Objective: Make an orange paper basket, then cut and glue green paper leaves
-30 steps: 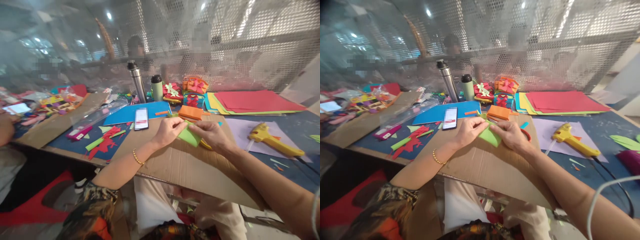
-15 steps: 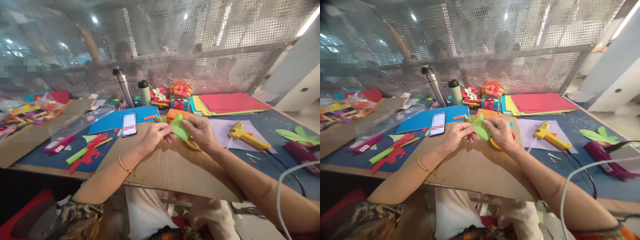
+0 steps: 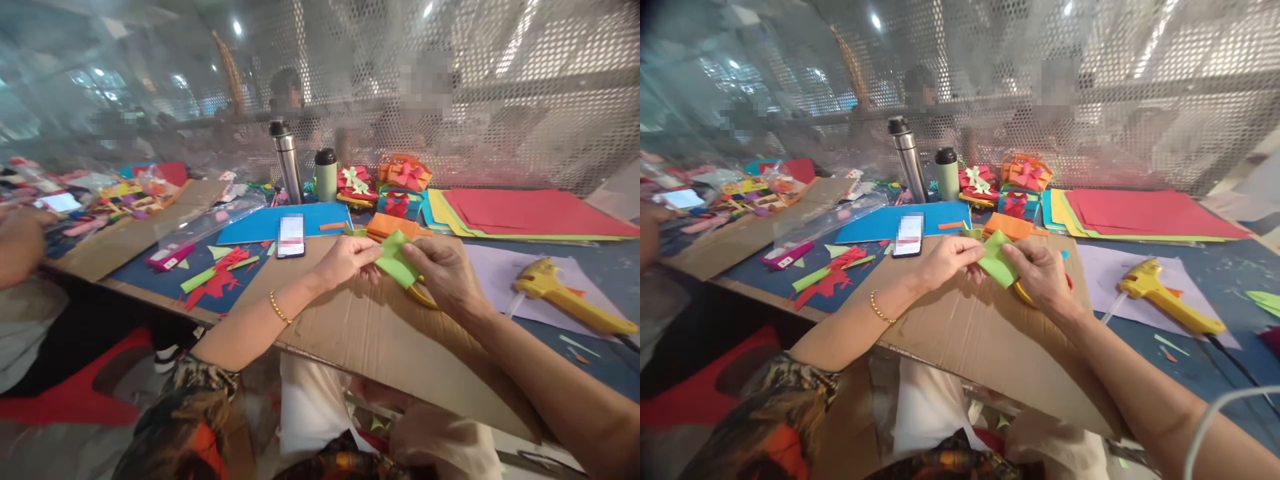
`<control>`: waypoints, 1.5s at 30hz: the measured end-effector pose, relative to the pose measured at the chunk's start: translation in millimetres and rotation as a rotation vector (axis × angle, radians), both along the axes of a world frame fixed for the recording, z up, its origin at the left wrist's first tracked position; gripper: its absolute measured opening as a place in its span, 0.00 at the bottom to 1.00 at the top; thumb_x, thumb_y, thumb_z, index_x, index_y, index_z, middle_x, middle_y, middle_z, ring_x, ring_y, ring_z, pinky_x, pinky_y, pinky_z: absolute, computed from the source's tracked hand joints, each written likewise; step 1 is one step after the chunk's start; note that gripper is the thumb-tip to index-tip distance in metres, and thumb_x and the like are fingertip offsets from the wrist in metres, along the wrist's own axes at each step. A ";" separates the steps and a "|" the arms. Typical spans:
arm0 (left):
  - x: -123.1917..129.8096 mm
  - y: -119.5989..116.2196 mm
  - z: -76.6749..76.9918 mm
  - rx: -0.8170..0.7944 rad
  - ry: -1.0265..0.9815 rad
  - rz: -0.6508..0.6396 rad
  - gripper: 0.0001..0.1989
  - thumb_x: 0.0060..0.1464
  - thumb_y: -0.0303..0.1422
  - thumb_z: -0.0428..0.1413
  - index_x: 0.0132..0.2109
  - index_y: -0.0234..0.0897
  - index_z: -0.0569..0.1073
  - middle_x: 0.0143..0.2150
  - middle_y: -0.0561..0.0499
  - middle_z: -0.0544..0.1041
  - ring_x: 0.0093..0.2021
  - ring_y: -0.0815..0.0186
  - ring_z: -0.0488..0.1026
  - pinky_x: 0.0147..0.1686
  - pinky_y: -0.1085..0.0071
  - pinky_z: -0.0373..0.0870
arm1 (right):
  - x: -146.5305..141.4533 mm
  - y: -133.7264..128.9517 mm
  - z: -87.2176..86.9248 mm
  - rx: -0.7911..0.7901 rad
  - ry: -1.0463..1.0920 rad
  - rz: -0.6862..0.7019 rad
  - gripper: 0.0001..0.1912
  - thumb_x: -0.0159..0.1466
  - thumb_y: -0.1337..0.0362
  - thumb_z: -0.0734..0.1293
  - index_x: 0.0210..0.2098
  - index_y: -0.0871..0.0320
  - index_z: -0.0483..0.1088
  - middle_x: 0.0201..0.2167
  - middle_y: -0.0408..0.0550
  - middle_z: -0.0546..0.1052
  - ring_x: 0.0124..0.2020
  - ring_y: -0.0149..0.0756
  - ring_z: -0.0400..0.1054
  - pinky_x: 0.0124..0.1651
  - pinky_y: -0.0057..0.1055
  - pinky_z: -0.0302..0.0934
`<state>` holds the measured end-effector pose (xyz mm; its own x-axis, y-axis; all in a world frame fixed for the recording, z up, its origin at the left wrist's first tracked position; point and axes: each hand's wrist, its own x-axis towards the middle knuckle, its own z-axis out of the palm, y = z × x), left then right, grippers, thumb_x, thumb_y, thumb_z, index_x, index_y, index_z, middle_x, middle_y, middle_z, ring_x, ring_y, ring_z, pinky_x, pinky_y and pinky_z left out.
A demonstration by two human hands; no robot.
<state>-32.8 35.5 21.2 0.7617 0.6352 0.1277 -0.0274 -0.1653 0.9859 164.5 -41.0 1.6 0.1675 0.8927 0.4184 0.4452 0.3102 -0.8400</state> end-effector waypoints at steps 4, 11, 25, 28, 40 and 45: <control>3.9 -0.3 -4.6 -0.026 -0.009 0.064 0.20 0.66 0.43 0.65 0.31 0.34 0.74 0.25 0.51 0.79 0.24 0.71 0.79 0.28 0.77 0.71 | 1.4 -1.5 0.2 -0.058 0.001 0.024 0.32 0.65 0.32 0.68 0.24 0.53 0.71 0.20 0.45 0.71 0.22 0.36 0.64 0.26 0.33 0.57; 6.1 -5.9 -8.6 0.148 0.085 0.124 0.16 0.69 0.25 0.57 0.29 0.34 0.73 0.22 0.54 0.76 0.22 0.72 0.77 0.25 0.78 0.70 | 7.2 -0.7 11.4 -0.029 -0.294 0.027 0.37 0.65 0.26 0.63 0.24 0.54 0.71 0.20 0.45 0.71 0.22 0.34 0.64 0.24 0.31 0.55; 5.1 -37.2 -22.3 -0.184 0.029 -0.011 0.23 0.66 0.50 0.62 0.32 0.36 0.70 0.25 0.51 0.77 0.22 0.72 0.75 0.21 0.78 0.68 | 0.3 -13.8 18.6 0.003 -0.318 0.085 0.37 0.72 0.32 0.61 0.19 0.54 0.64 0.15 0.41 0.64 0.17 0.28 0.56 0.20 0.29 0.50; -1.5 -44.7 -24.4 -0.148 0.031 -0.015 0.25 0.66 0.54 0.60 0.33 0.36 0.69 0.26 0.51 0.77 0.22 0.72 0.74 0.22 0.77 0.67 | -2.3 -15.2 20.5 0.080 -0.382 0.121 0.36 0.75 0.35 0.59 0.20 0.53 0.61 0.14 0.40 0.62 0.16 0.28 0.55 0.21 0.29 0.49; 4.9 -30.3 -20.5 -0.317 0.057 -0.200 0.29 0.54 0.57 0.71 0.37 0.34 0.75 0.26 0.49 0.80 0.23 0.68 0.77 0.24 0.74 0.71 | 1.4 -13.0 21.0 0.084 -0.388 0.172 0.38 0.72 0.30 0.58 0.19 0.52 0.63 0.15 0.43 0.67 0.17 0.31 0.60 0.22 0.32 0.51; 17.8 -24.5 -24.1 -0.349 0.011 -0.149 0.23 0.57 0.48 0.72 0.35 0.32 0.77 0.27 0.48 0.82 0.25 0.67 0.81 0.27 0.75 0.74 | 8.6 -5.4 16.1 0.162 -0.464 0.116 0.36 0.74 0.34 0.59 0.19 0.52 0.61 0.14 0.41 0.63 0.16 0.30 0.56 0.22 0.32 0.47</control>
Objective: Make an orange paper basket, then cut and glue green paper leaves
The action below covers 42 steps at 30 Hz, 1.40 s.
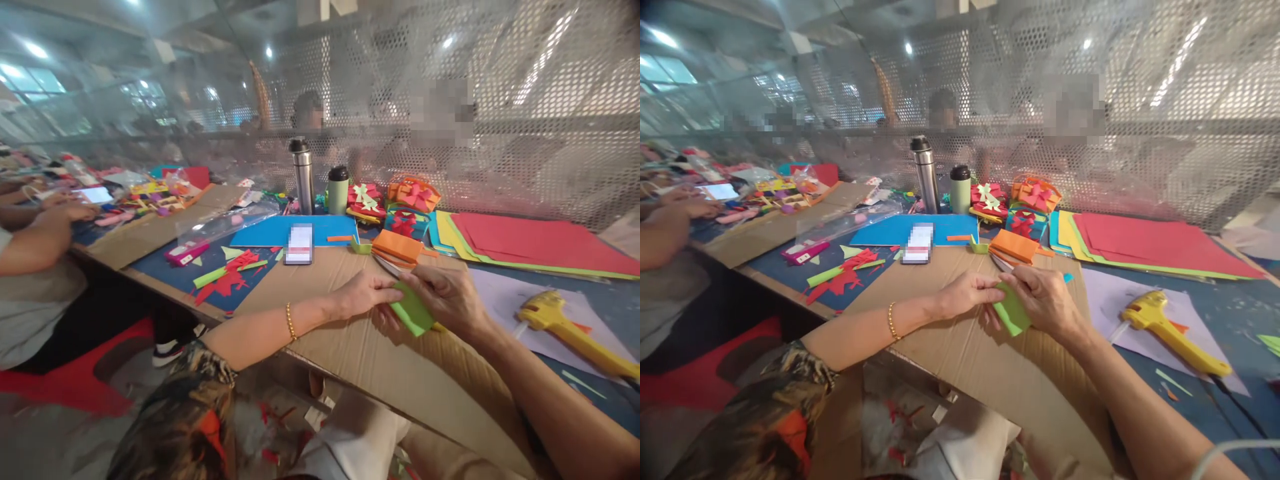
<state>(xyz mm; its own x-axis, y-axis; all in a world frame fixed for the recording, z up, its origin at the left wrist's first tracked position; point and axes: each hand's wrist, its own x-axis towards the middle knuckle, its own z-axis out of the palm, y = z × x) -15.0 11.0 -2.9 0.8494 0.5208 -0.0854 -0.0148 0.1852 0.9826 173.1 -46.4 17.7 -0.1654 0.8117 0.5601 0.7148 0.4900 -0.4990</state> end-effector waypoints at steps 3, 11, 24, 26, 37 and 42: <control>3.1 1.6 -2.5 -0.032 -0.009 -0.001 0.19 0.59 0.43 0.72 0.36 0.31 0.77 0.28 0.49 0.83 0.24 0.67 0.81 0.28 0.74 0.76 | 4.6 4.7 -3.5 0.049 -0.043 0.012 0.35 0.74 0.37 0.59 0.19 0.52 0.58 0.14 0.41 0.61 0.16 0.29 0.53 0.22 0.31 0.47; -8.3 11.5 -5.4 0.239 0.056 0.208 0.14 0.69 0.35 0.61 0.35 0.32 0.76 0.25 0.49 0.80 0.23 0.68 0.80 0.24 0.77 0.73 | 5.7 11.6 -8.8 -0.286 0.126 0.059 0.29 0.66 0.35 0.68 0.28 0.54 0.74 0.20 0.44 0.74 0.20 0.33 0.65 0.24 0.29 0.57; -8.3 21.7 4.1 0.121 -0.114 0.183 0.35 0.40 0.54 0.78 0.43 0.32 0.77 0.32 0.50 0.83 0.26 0.68 0.80 0.30 0.73 0.74 | 3.3 10.3 -1.8 -0.253 0.247 0.123 0.23 0.64 0.41 0.71 0.28 0.55 0.78 0.21 0.45 0.77 0.22 0.35 0.69 0.25 0.30 0.63; -6.8 19.4 4.8 0.070 -0.112 0.130 0.38 0.34 0.54 0.80 0.43 0.32 0.77 0.32 0.50 0.83 0.25 0.67 0.80 0.31 0.70 0.76 | 2.8 8.6 -0.3 -0.223 0.227 0.099 0.25 0.65 0.40 0.72 0.25 0.54 0.77 0.19 0.45 0.76 0.21 0.35 0.68 0.25 0.30 0.63; -6.0 6.6 -2.1 0.006 -0.015 0.045 0.28 0.47 0.52 0.76 0.36 0.28 0.82 0.33 0.42 0.85 0.26 0.65 0.82 0.29 0.71 0.76 | -4.1 1.9 -1.8 -0.147 0.289 0.031 0.28 0.64 0.37 0.72 0.23 0.54 0.75 0.16 0.43 0.71 0.18 0.31 0.63 0.22 0.29 0.59; -10.7 0.2 -0.9 -0.027 -0.024 0.034 0.28 0.46 0.52 0.77 0.33 0.29 0.80 0.28 0.45 0.83 0.25 0.66 0.81 0.26 0.73 0.73 | -6.6 -1.4 -2.4 -0.244 0.333 0.034 0.34 0.60 0.29 0.71 0.25 0.55 0.75 0.18 0.45 0.73 0.17 0.33 0.65 0.21 0.30 0.61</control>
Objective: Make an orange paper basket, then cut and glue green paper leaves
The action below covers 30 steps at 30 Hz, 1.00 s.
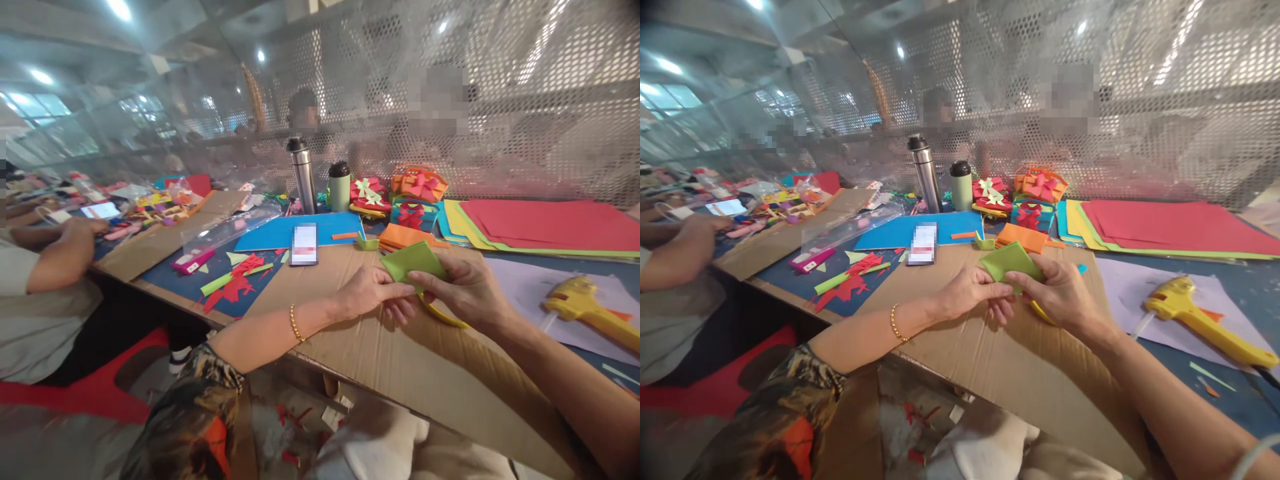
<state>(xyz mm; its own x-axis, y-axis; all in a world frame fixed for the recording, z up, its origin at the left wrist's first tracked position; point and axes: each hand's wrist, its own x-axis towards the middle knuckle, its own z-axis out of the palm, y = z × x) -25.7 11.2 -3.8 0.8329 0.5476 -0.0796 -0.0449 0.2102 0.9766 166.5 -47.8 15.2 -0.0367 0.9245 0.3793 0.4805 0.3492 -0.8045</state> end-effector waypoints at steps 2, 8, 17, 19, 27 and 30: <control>-1.8 -3.0 1.4 -0.004 -0.001 -0.002 0.29 0.45 0.54 0.77 0.34 0.30 0.80 0.28 0.46 0.83 0.25 0.67 0.81 0.27 0.73 0.74 | -1.6 -2.9 2.3 -0.029 -0.002 -0.008 0.36 0.59 0.26 0.71 0.25 0.55 0.75 0.19 0.46 0.74 0.17 0.34 0.66 0.22 0.31 0.62; -5.8 2.3 9.2 0.052 0.016 -0.004 0.24 0.57 0.49 0.72 0.40 0.31 0.78 0.32 0.47 0.84 0.23 0.69 0.80 0.23 0.75 0.71 | 7.8 -1.9 5.4 -0.096 -0.094 -0.015 0.40 0.57 0.24 0.70 0.26 0.59 0.78 0.20 0.49 0.73 0.18 0.34 0.65 0.22 0.32 0.61; -7.7 21.7 8.6 0.244 0.059 -0.074 0.16 0.63 0.38 0.69 0.35 0.29 0.78 0.30 0.48 0.82 0.24 0.72 0.79 0.26 0.75 0.76 | 20.4 6.9 4.8 -0.210 -0.243 0.131 0.40 0.58 0.23 0.69 0.28 0.58 0.78 0.17 0.45 0.70 0.20 0.34 0.61 0.23 0.32 0.54; -7.1 24.1 7.6 0.244 0.085 -0.098 0.17 0.61 0.40 0.71 0.35 0.29 0.78 0.30 0.47 0.82 0.23 0.71 0.79 0.25 0.74 0.77 | 19.1 7.7 6.4 -0.220 -0.302 0.140 0.41 0.58 0.23 0.68 0.30 0.58 0.78 0.20 0.47 0.73 0.23 0.36 0.64 0.26 0.32 0.56; -4.6 22.7 9.2 0.301 0.140 0.007 0.12 0.68 0.29 0.62 0.33 0.32 0.74 0.25 0.51 0.80 0.19 0.72 0.77 0.21 0.78 0.69 | 18.0 10.3 5.0 -0.262 -0.227 0.079 0.44 0.52 0.19 0.69 0.29 0.58 0.78 0.22 0.48 0.74 0.24 0.36 0.65 0.30 0.34 0.60; -6.2 22.2 14.2 0.276 0.098 0.091 0.10 0.67 0.30 0.62 0.35 0.31 0.76 0.26 0.48 0.82 0.20 0.71 0.78 0.21 0.78 0.67 | 15.4 5.1 0.8 -0.202 0.008 -0.076 0.42 0.53 0.20 0.70 0.24 0.57 0.73 0.20 0.47 0.72 0.23 0.33 0.64 0.27 0.32 0.58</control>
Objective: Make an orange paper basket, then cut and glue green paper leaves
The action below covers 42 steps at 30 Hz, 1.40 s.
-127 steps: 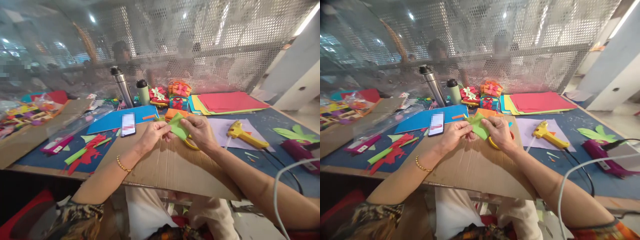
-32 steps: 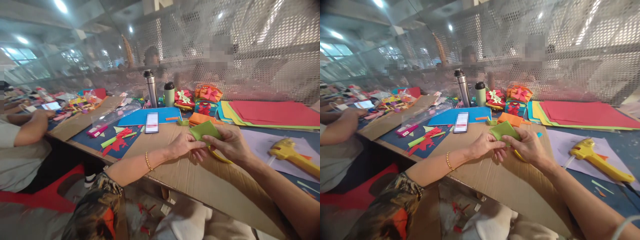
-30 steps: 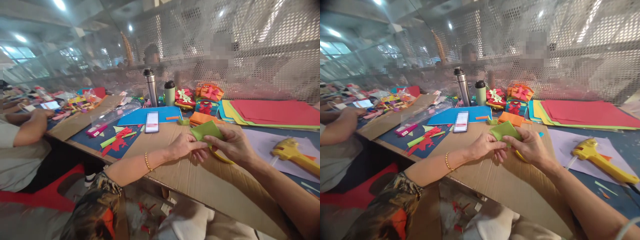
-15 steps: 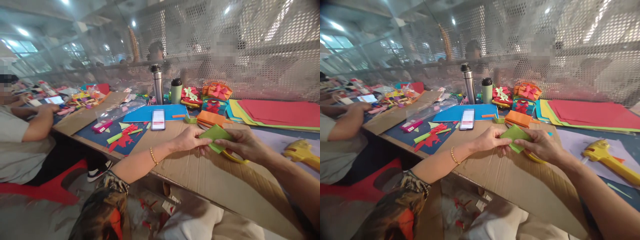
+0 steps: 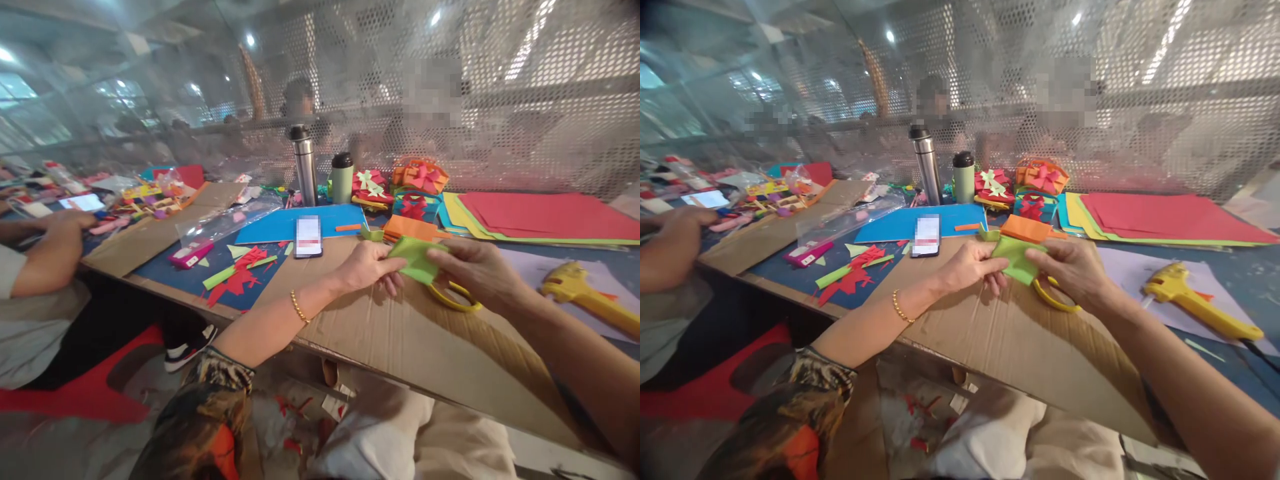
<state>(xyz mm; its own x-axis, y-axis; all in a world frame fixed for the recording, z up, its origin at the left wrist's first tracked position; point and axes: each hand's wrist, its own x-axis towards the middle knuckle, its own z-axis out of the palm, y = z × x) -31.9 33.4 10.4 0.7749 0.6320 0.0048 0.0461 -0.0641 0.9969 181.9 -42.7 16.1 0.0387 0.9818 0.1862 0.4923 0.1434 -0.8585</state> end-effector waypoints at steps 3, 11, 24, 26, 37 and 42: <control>-3.4 -0.1 3.6 -0.021 -0.076 0.134 0.13 0.64 0.35 0.64 0.34 0.31 0.76 0.27 0.46 0.83 0.21 0.69 0.79 0.25 0.73 0.73 | -9.1 -7.7 -3.6 -0.061 0.245 -0.029 0.44 0.50 0.18 0.69 0.26 0.57 0.72 0.24 0.50 0.76 0.24 0.34 0.69 0.28 0.31 0.63; -9.5 -9.2 4.8 -0.024 -0.096 0.104 0.15 0.61 0.39 0.67 0.36 0.30 0.78 0.29 0.46 0.84 0.22 0.68 0.79 0.25 0.74 0.73 | -33.7 -16.5 -3.9 -0.211 0.336 0.062 0.37 0.47 0.28 0.78 0.22 0.57 0.72 0.18 0.43 0.72 0.18 0.27 0.62 0.21 0.27 0.52; -2.8 -12.4 -3.4 -0.185 -0.114 -0.005 0.22 0.58 0.47 0.70 0.35 0.31 0.77 0.28 0.45 0.83 0.23 0.68 0.80 0.25 0.74 0.71 | -22.6 -23.6 -5.1 -0.210 0.250 -0.019 0.42 0.48 0.20 0.72 0.20 0.56 0.71 0.16 0.45 0.70 0.17 0.28 0.60 0.19 0.27 0.52; -2.7 -13.7 -5.0 -0.177 -0.103 -0.026 0.22 0.58 0.48 0.69 0.35 0.31 0.76 0.28 0.45 0.82 0.23 0.68 0.79 0.24 0.73 0.70 | -22.7 -22.3 -5.3 -0.215 0.267 -0.035 0.42 0.46 0.20 0.74 0.21 0.56 0.70 0.17 0.45 0.72 0.17 0.29 0.62 0.19 0.28 0.55; -5.2 -13.5 4.4 0.113 -0.160 0.166 0.26 0.60 0.54 0.65 0.28 0.36 0.72 0.24 0.52 0.75 0.25 0.71 0.72 0.28 0.73 0.67 | -25.1 -21.3 -12.0 -0.106 0.167 -0.035 0.35 0.54 0.28 0.73 0.21 0.56 0.72 0.14 0.43 0.67 0.16 0.28 0.57 0.18 0.28 0.47; -3.2 -14.7 4.0 0.082 -0.122 0.217 0.26 0.62 0.53 0.64 0.29 0.36 0.73 0.24 0.50 0.76 0.26 0.69 0.73 0.29 0.73 0.68 | -25.0 -23.0 -12.0 -0.096 0.150 -0.040 0.35 0.56 0.29 0.72 0.20 0.55 0.70 0.14 0.43 0.67 0.15 0.28 0.55 0.19 0.29 0.45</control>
